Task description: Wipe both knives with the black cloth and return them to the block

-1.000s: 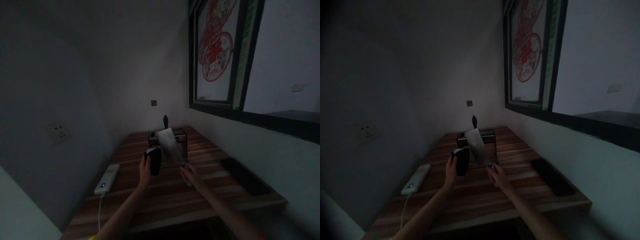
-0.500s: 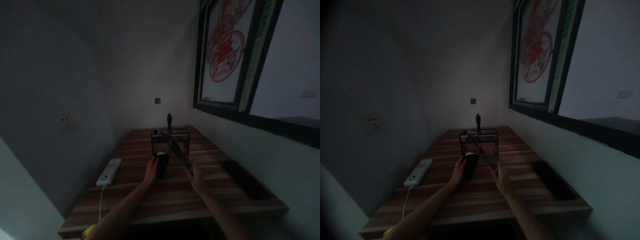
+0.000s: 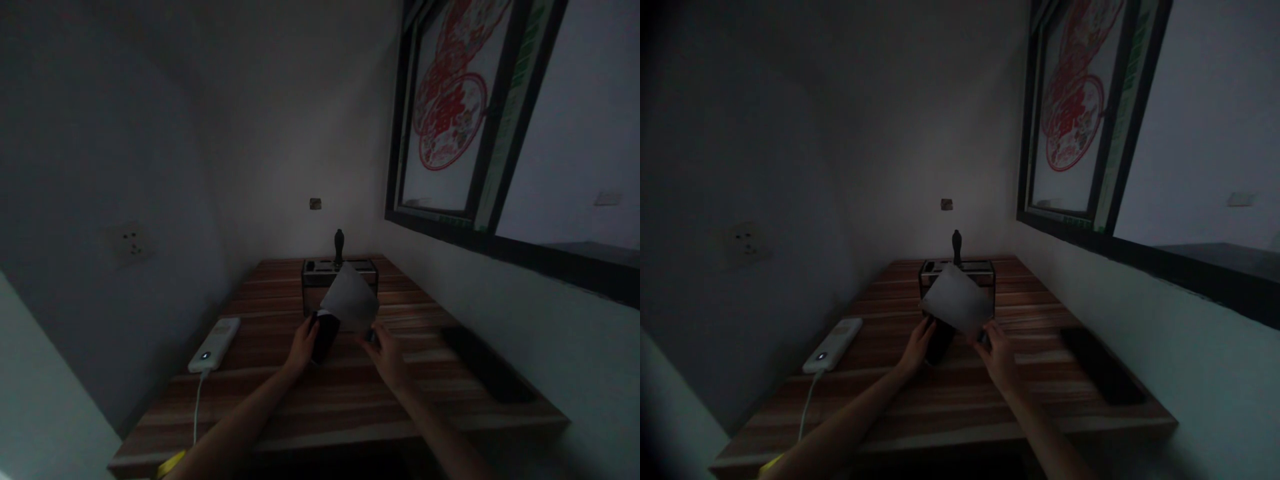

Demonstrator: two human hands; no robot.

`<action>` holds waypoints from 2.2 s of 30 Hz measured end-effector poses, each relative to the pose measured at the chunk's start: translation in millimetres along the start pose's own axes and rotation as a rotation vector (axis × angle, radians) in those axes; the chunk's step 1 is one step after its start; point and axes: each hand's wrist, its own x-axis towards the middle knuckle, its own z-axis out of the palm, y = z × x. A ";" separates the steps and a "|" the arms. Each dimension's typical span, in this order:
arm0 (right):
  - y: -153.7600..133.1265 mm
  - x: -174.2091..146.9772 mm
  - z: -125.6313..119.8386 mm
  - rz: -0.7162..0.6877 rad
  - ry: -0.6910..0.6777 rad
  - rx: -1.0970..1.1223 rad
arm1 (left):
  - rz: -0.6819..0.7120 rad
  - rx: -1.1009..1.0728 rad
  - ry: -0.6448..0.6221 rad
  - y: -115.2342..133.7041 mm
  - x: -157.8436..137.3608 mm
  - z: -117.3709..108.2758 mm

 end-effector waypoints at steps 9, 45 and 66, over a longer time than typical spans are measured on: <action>-12.5 10.7 0.1 0.209 -0.061 -0.066 | -0.014 0.056 -0.015 3.1 0.1 -0.6; -18.3 5.5 28.9 0.243 -0.181 -0.197 | 0.157 0.365 0.003 27.6 -4.7 -17.4; -23.3 5.7 26.2 0.250 -0.281 -0.424 | 0.620 0.695 0.399 176.5 64.0 -66.0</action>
